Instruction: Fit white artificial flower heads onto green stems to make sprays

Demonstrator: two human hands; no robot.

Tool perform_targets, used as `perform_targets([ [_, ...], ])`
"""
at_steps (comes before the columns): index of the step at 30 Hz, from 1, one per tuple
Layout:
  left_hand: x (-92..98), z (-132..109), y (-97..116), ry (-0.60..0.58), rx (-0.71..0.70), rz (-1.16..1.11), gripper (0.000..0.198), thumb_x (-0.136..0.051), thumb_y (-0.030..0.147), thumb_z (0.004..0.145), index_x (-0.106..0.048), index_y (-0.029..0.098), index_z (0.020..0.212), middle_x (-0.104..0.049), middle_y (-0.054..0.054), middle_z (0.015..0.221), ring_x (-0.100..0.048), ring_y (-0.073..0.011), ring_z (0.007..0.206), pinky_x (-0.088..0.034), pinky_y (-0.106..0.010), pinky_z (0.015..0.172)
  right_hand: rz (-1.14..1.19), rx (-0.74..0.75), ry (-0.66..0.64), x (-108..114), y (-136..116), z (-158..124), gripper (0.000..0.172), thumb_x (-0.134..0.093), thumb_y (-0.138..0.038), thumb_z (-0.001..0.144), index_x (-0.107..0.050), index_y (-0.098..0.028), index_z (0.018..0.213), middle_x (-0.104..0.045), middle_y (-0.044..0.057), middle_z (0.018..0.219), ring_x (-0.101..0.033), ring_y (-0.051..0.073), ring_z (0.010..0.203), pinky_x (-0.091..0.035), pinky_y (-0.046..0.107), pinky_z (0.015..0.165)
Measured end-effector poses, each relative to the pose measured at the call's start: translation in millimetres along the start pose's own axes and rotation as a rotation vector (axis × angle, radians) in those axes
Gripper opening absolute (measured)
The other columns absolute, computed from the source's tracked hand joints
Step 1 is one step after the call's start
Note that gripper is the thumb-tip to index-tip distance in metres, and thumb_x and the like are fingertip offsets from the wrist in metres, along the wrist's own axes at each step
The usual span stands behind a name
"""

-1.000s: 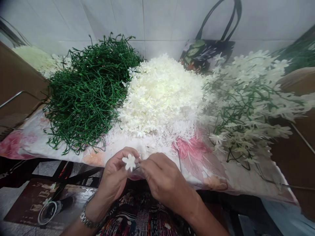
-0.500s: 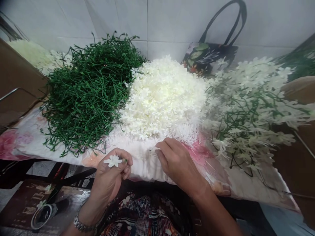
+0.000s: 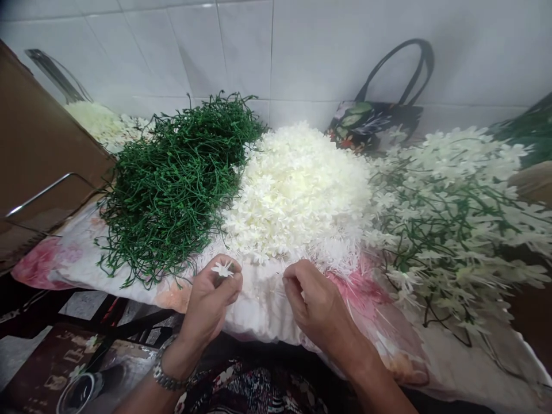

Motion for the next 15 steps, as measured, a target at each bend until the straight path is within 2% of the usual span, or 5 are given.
perform_targets([
  [2,-6.0,8,3,-0.013,-0.104,0.23,0.002,-0.051,0.017,0.07,-0.052,0.018,0.072,-0.041,0.006,0.055,-0.031,-0.0073,0.046,-0.027,-0.02,0.046,0.014,-0.006,0.032,0,0,-1,0.013,-0.044,-0.008,0.085,-0.052,-0.018,0.087,-0.053,0.0,0.069,-0.052,0.01,0.059,-0.043,0.021,0.055],
  [6,-22.4,17,10,-0.041,-0.35,0.761,0.016,-0.046,0.007,0.07,-0.054,0.018,0.076,-0.049,0.001,0.068,-0.044,-0.0131,0.061,-0.033,-0.025,0.057,0.071,0.037,0.052,-1,-1,-1,0.019,-0.042,-0.005,0.084,-0.055,-0.017,0.09,-0.056,0.003,0.074,-0.056,0.011,0.066,-0.046,0.021,0.059],
  [9,-30.7,19,10,-0.037,-0.417,1.031,0.021,-0.04,0.001,0.068,-0.051,0.019,0.072,-0.05,-0.002,0.072,-0.045,-0.0158,0.064,-0.031,-0.027,0.057,0.104,0.043,0.079,0,-1,0,0.017,-0.044,-0.005,0.084,-0.054,-0.018,0.087,-0.057,0.002,0.073,-0.056,0.011,0.064,-0.046,0.021,0.058],
  [12,-29.4,20,9,0.003,-0.431,1.052,0.023,-0.038,-0.001,0.066,-0.048,0.019,0.067,-0.047,-0.001,0.066,-0.042,-0.0151,0.059,-0.029,-0.027,0.055,0.114,0.037,0.118,1,0,0,0.015,-0.046,-0.006,0.083,-0.054,-0.018,0.087,-0.057,0.001,0.07,-0.054,0.01,0.06,-0.045,0.02,0.055],
  [15,-20.4,20,10,0.039,-0.422,0.868,0.021,-0.04,0.0,0.064,-0.049,0.019,0.063,-0.044,0.002,0.061,-0.041,-0.0128,0.056,-0.03,-0.025,0.055,0.122,0.036,0.14,2,1,-1,0.013,-0.048,-0.006,0.082,-0.054,-0.017,0.086,-0.057,0.001,0.067,-0.053,0.009,0.057,-0.045,0.019,0.054],
])
Point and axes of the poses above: each hand's wrist, its own z-axis towards the middle knuckle, its own x-axis out of the back of the hand, y = z × x, the point moved 3 cm from there along z, towards the middle knuckle
